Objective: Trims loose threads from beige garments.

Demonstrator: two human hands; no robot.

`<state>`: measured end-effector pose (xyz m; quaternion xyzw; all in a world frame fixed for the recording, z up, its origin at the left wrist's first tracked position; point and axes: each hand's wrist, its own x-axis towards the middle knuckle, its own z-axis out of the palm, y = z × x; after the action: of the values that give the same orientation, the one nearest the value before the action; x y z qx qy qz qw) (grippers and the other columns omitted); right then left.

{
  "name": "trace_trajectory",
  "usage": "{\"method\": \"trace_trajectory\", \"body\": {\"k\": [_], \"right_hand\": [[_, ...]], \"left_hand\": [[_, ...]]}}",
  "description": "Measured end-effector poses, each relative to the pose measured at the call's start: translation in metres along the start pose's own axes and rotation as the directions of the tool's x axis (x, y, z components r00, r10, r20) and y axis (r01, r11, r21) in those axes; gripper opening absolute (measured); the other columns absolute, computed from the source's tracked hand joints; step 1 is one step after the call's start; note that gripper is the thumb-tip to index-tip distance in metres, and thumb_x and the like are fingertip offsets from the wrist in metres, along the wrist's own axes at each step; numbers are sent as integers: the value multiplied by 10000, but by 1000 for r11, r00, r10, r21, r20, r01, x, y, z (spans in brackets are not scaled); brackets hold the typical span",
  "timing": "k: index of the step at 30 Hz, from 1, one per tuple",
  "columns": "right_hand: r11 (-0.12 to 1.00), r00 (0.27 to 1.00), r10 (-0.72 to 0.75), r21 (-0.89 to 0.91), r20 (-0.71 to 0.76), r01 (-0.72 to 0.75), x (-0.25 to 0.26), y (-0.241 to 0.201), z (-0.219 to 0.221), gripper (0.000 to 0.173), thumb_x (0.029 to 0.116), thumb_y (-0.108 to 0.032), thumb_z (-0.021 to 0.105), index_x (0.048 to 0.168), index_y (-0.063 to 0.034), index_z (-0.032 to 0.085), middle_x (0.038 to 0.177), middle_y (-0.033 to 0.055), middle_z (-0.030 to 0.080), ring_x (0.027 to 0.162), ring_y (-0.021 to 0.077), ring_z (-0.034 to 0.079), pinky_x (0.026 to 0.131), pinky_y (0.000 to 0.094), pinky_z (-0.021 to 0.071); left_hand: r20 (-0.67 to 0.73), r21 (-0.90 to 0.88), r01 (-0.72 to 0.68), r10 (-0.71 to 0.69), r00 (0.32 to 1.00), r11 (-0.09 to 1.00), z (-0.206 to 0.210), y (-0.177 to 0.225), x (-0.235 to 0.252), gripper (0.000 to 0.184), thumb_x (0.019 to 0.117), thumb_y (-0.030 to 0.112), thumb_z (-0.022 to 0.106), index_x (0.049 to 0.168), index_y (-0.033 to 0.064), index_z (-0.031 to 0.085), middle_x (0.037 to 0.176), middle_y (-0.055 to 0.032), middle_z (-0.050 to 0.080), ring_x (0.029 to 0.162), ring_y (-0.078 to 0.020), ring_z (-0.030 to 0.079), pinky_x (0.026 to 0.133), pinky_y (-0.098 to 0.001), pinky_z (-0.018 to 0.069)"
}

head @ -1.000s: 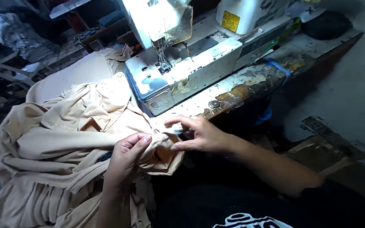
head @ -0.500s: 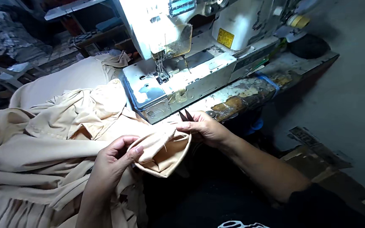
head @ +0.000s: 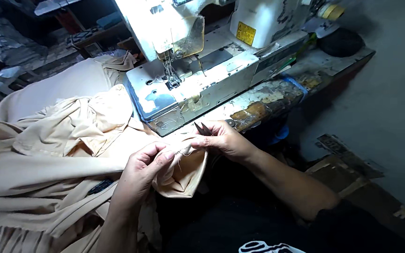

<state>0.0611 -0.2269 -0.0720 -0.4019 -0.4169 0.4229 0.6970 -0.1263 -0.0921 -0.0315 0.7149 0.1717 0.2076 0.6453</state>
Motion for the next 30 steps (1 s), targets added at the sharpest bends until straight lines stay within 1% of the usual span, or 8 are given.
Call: {"method": "trace_trajectory", "body": {"k": [5,6,8,9,11,13,15,30], "right_hand": [[997,996,-53,-65,-78,48,-2,0,6,44,927,-18,684,906,-56,685,686,-20,619,522,-26,462,481,126,366],[983,985,-110,-163,-133,87,-4,0,9,88,927,-40,699,1009,-68,688,768,-21,641,575,-19,495,520,129,405],[873,942,-265,-466,-208,142,-13,-1,13,356,956,-173,692,1296,-87,632,1028,-5,628,776,17,570,665,160,494],[815,920,-321,-560,-223,148,-19,-2,17,401,991,-228,643,1366,-90,606,1103,9,622,811,25,578,687,175,505],[803,908,-357,-569,-221,178,-33,-7,29,296,1036,-174,549,1292,-66,649,931,-9,652,626,-7,542,540,159,473],[837,951,-281,-518,-130,177,-44,-7,40,250,1051,-123,516,1176,15,683,804,-10,659,564,-35,519,506,133,452],[841,976,-206,-523,-77,136,-44,-1,44,268,1058,-138,501,1145,28,693,762,-1,634,559,-35,509,516,127,441],[822,980,-185,-558,-73,113,-35,8,47,259,1054,-154,513,1096,9,710,778,-10,637,600,-50,515,557,108,433]], "left_hand": [[-14,63,-14,15,1000,998,3,0,-2,75,925,154,693,909,120,757,768,39,701,704,-14,653,680,-170,551],[-31,53,-18,19,999,998,4,0,-2,82,930,136,682,902,114,756,763,38,700,696,-15,652,677,-171,553],[-68,34,-22,24,997,999,6,1,-3,99,932,101,658,891,110,748,750,42,695,686,-11,649,668,-169,550],[-83,28,-22,24,996,999,6,2,-3,106,931,91,653,885,109,748,747,40,694,684,-12,647,667,-170,549],[-102,30,-26,29,994,999,7,1,-4,114,930,79,651,879,111,748,741,42,688,680,-13,640,666,-169,546],[-99,35,-33,37,994,999,7,0,-4,131,935,67,634,883,112,745,741,48,689,682,-8,642,670,-165,546],[-100,38,-42,46,994,998,8,1,-5,152,944,57,610,902,103,749,747,51,695,681,-5,645,662,-165,545],[-128,58,-67,74,989,996,8,3,-8,153,939,65,615,902,106,757,755,43,701,696,-8,652,671,-167,545]]}}
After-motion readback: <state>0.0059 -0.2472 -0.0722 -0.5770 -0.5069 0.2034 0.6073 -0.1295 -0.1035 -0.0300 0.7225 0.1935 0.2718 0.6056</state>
